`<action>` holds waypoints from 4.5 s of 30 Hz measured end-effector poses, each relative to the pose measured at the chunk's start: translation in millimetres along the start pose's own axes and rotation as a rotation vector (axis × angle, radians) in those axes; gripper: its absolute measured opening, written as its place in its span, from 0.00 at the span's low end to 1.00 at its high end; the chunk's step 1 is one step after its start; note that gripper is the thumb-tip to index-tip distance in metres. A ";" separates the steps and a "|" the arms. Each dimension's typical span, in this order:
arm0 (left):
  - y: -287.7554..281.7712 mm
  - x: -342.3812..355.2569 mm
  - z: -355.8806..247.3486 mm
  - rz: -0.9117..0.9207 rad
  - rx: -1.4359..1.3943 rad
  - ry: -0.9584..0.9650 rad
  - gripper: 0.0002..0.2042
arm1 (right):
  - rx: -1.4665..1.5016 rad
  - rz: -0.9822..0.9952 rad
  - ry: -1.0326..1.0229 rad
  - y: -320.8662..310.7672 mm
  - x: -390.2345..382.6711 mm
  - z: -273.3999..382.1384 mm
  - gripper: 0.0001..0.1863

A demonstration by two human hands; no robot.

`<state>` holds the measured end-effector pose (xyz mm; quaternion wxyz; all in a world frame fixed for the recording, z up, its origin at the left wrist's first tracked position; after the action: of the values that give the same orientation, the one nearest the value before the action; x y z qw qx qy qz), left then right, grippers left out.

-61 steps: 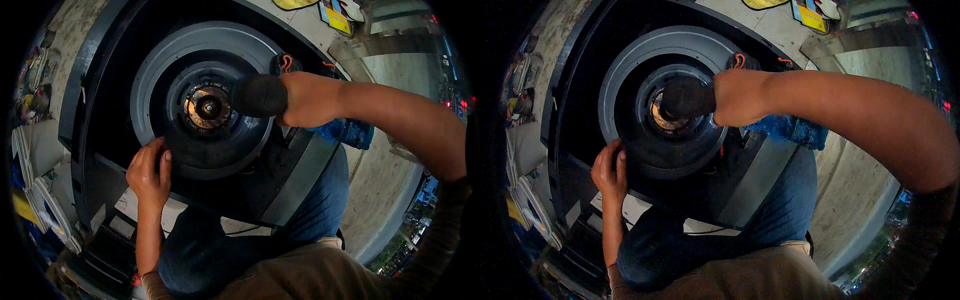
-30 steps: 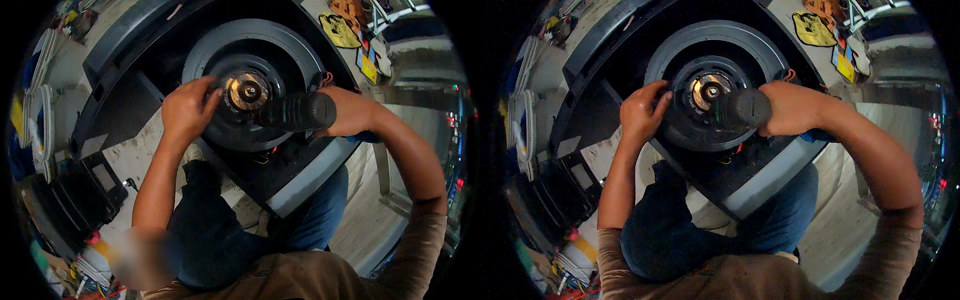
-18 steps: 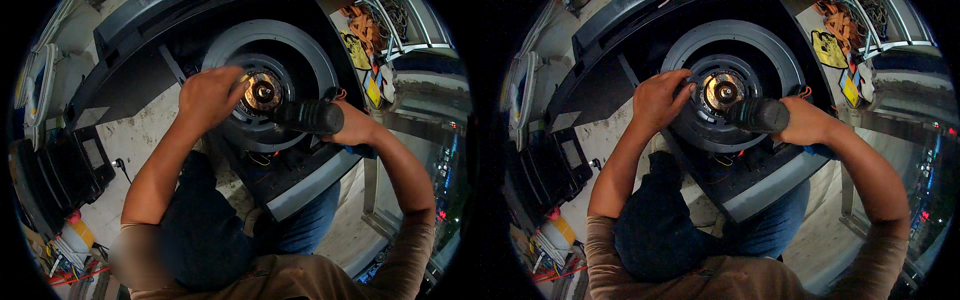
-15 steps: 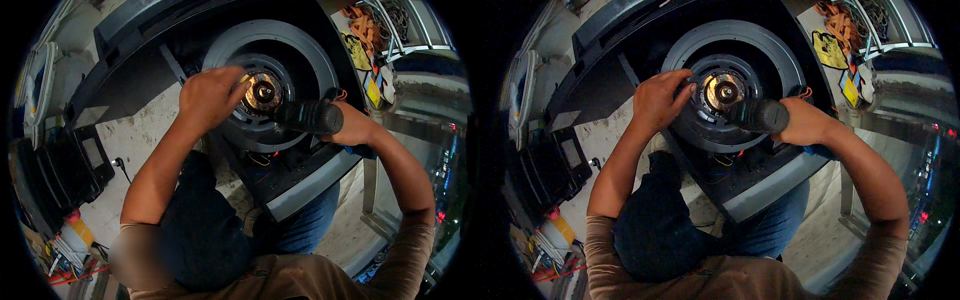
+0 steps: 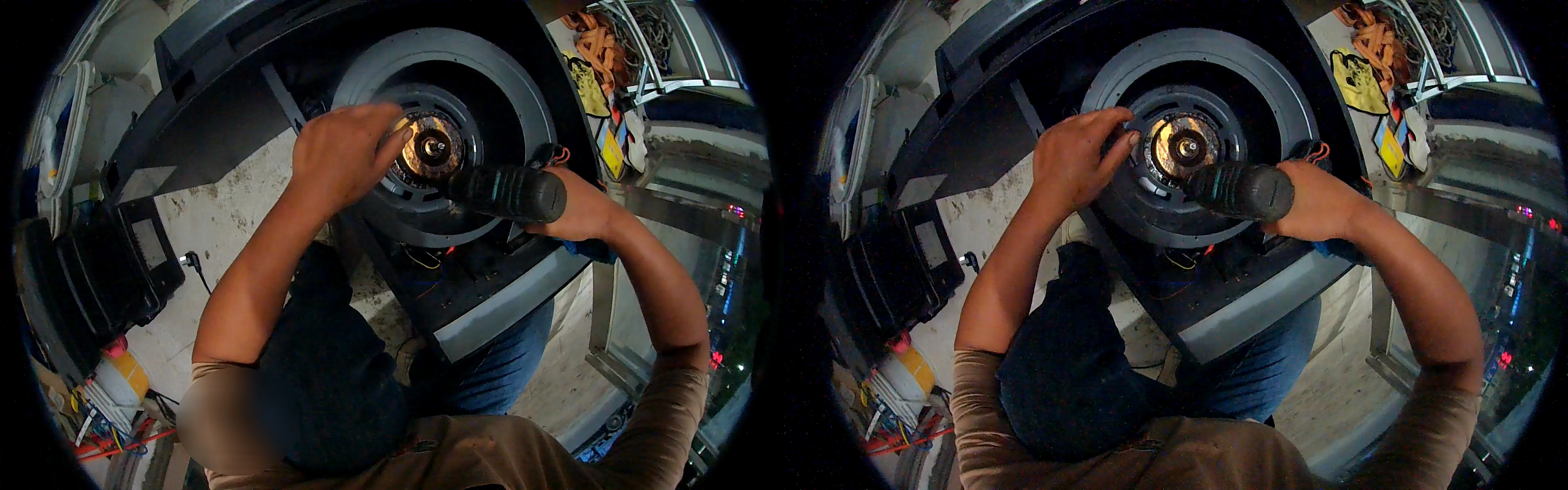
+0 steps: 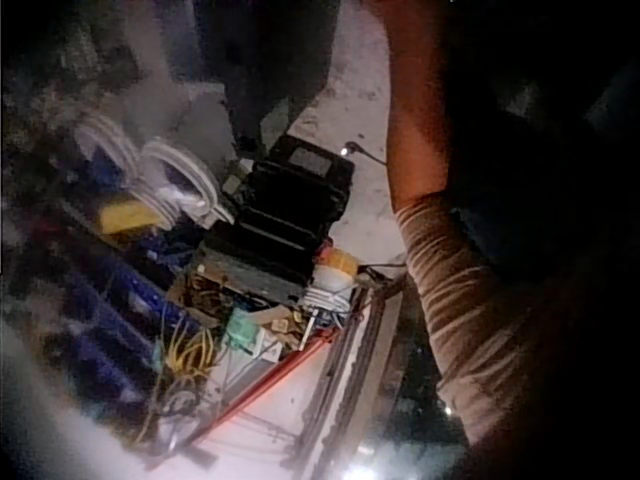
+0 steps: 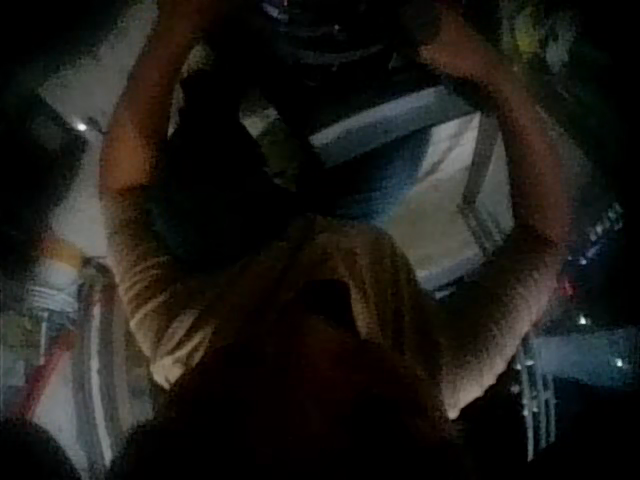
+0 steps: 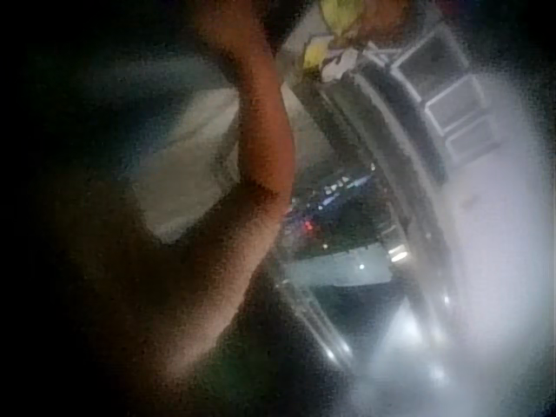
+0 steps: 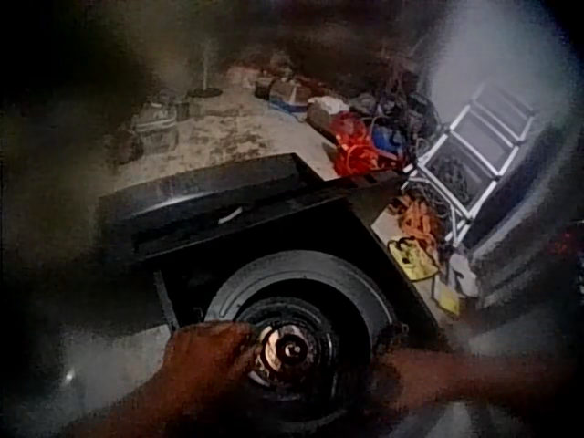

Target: The person is repairing a washing machine. They use a power drill to remove screws from the central hub, then use their hands to manipulate and remove the hub assembly.

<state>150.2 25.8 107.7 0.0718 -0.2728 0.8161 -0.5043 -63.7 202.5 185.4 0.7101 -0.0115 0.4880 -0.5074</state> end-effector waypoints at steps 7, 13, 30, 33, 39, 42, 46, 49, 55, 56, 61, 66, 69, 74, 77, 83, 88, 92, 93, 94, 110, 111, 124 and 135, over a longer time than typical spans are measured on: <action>1.4 -1.3 1.3 -0.035 0.016 0.026 0.13 | -0.011 0.024 0.013 -0.4 -0.7 -0.8 0.17; 2.6 -1.0 0.8 -0.029 0.001 0.035 0.13 | -0.130 0.051 -0.060 -2.7 -0.7 10.4 0.15; 0.6 -1.2 2.2 -0.079 -0.078 0.022 0.13 | -0.354 0.099 -0.092 -6.8 10.3 10.7 0.21; 1.1 -1.7 1.5 -0.107 -0.081 0.035 0.12 | -0.288 0.084 -0.059 -6.6 3.9 23.2 0.22; 0.1 -2.9 -0.3 -0.102 -0.112 0.010 0.11 | -0.469 0.063 -0.192 -2.2 7.5 24.6 0.19; 2.1 -3.7 3.1 -0.205 -0.135 0.018 0.10 | -0.383 0.089 -0.137 -6.1 8.1 25.2 0.19; 6.0 -7.4 9.3 -0.348 -0.181 -0.031 0.09 | -0.397 0.092 -0.097 -9.4 1.5 21.2 0.20; 4.1 -4.4 13.6 -0.406 -0.174 -0.023 0.10 | -0.351 0.003 -0.133 -14.8 1.4 24.3 0.19; 6.0 -7.6 13.1 -0.398 -0.187 -0.044 0.11 | 0.015 -0.137 -0.087 -28.2 16.3 46.8 0.19; 6.5 -7.9 13.8 -0.389 -0.187 -0.061 0.11 | -0.014 -0.133 -0.081 -27.6 21.9 45.6 0.18; 8.3 -6.3 15.6 -0.426 -0.203 -0.036 0.11 | -0.043 -0.187 -0.094 -18.2 36.0 31.5 0.18; 5.2 -6.9 14.7 -0.407 -0.195 -0.027 0.11 | -0.088 -0.184 -0.084 -16.9 39.7 33.4 0.18; 4.2 -6.7 14.4 -0.402 -0.187 -0.023 0.10 | -0.060 -0.198 -0.069 -15.5 43.1 30.2 0.18; 4.7 -5.7 14.1 -0.412 -0.200 -0.011 0.10 | -0.041 -0.176 -0.060 -16.1 42.7 32.6 0.18; 6.2 -5.3 15.2 -0.427 -0.190 -0.004 0.09 | -0.074 -0.168 -0.074 -15.7 45.3 26.9 0.19; 4.4 -5.7 15.1 -0.421 -0.180 -0.011 0.09 | -0.034 -0.148 -0.010 -18.8 44.7 36.8 0.17; 3.9 -6.0 14.0 -0.413 -0.173 -0.014 0.09 | -0.071 -0.122 -0.024 -18.7 49.5 36.2 0.18; 4.6 -5.7 10.3 -0.389 -0.140 -0.035 0.09 | -0.211 -0.109 -0.057 -20.9 56.5 38.8 0.16; 3.4 -6.3 9.8 -0.367 -0.140 -0.053 0.09 | -0.255 -0.094 -0.066 -22.6 58.1 44.4 0.16; 2.3 -7.3 9.2 -0.345 -0.140 -0.072 0.09 | -0.298 -0.079 -0.075 -25.0 59.1 51.3 0.16; 0.4 -7.9 7.2 -0.329 -0.068 -0.091 0.10 | 0.155 -0.529 -0.001 -33.9 -67.5 17.4 0.26; 0.3 -7.2 5.4 -0.323 -0.061 -0.092 0.09 | 0.126 -0.517 0.006 -36.6 -98.6 8.1 0.29; 9.3 -2.4 -12.5 -0.167 -0.042 -0.115 0.10 | 1.223 -1.696 -0.291 71.2 -312.9 -186.1 0.29; 12.4 -6.5 -0.4 -0.105 -0.006 -0.121 0.11 | 1.522 -1.195 -0.069 150.6 -261.3 -290.7 0.24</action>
<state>150.9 33.7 96.2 0.0935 -0.3452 0.7964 -0.4877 -164.0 605.9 134.3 0.1662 0.1904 -0.0785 -0.9643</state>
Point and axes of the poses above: each hand's wrist, its own x-axis towards the middle knuckle, its own y-axis out of the palm, z = x × y, the point moved 1 cm from there along x, towards the middle knuckle, and after that the axes turned 1 degree about x, right-handed, at the moved point
